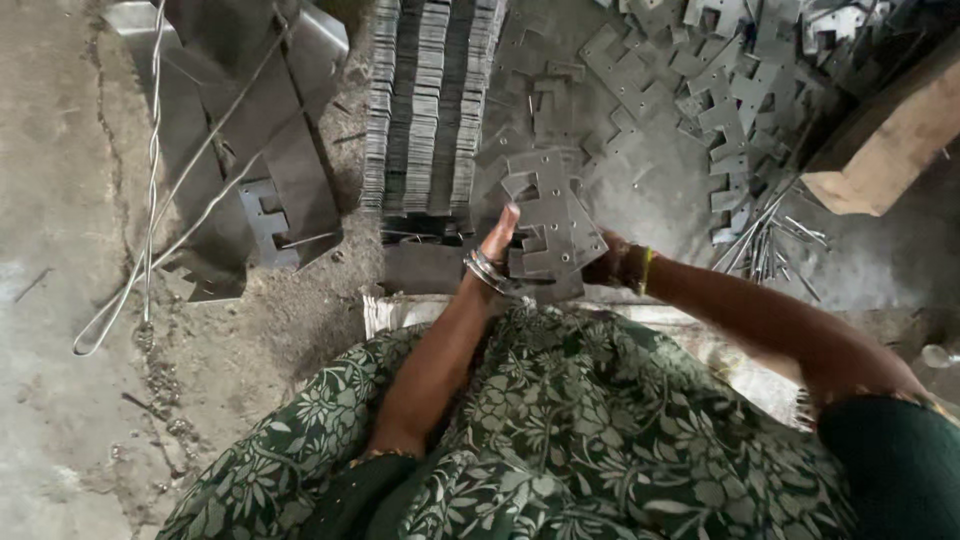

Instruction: The person sits on the floor and repeatedly picks up small metal brackets from a pile, aligns them, and stacks them into neat columns. The person occasionally uses a thin metal rod to adjust the pile or separate pieces.

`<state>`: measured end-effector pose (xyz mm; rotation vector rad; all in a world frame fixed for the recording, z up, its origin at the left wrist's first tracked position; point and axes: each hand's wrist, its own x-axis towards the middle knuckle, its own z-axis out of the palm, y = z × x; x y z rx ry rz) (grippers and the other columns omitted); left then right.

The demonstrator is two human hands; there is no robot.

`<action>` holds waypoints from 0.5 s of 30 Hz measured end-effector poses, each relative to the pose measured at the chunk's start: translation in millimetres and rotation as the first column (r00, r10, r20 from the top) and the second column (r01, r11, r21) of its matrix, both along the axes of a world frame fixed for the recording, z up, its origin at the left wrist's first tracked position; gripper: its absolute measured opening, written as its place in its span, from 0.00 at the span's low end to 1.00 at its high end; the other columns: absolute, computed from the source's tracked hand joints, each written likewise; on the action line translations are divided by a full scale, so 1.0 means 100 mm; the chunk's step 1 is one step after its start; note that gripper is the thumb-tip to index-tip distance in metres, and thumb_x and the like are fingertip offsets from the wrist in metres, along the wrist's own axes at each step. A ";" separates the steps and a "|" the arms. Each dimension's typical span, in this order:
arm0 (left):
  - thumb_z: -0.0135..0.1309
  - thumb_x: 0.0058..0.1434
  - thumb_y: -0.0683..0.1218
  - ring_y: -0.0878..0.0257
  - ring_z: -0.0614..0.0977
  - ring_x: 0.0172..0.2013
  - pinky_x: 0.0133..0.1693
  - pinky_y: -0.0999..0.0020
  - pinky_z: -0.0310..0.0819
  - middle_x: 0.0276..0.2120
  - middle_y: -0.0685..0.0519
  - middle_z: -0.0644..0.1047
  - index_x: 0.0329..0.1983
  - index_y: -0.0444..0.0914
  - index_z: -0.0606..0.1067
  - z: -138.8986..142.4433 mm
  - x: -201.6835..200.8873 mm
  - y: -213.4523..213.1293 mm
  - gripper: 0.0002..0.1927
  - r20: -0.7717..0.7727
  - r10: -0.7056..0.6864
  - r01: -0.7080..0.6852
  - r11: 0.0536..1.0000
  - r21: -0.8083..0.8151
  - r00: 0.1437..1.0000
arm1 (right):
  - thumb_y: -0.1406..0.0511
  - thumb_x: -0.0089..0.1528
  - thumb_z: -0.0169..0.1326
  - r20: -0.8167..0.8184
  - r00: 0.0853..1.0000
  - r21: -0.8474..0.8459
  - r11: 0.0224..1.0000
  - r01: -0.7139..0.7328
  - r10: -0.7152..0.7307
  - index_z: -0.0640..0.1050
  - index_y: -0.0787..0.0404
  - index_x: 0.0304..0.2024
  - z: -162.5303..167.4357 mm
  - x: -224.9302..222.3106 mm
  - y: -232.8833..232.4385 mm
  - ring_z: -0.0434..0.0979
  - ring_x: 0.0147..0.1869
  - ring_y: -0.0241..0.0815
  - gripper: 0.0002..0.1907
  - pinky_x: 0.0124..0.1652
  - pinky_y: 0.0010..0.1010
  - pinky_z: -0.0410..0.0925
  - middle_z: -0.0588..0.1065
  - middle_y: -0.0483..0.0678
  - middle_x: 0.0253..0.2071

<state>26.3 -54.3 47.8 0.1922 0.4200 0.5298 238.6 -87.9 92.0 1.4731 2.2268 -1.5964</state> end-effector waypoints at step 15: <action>0.64 0.45 0.75 0.49 0.79 0.51 0.51 0.46 0.78 0.55 0.46 0.76 0.68 0.42 0.67 0.04 -0.24 0.05 0.53 -0.060 0.220 -0.227 0.962 -0.151 0.974 | 0.38 0.52 0.58 0.414 0.907 0.524 0.835 -0.166 -0.079 0.77 0.62 0.48 -0.01 0.34 -0.13 0.74 0.54 0.54 0.39 0.50 0.45 0.71 0.75 0.55 0.48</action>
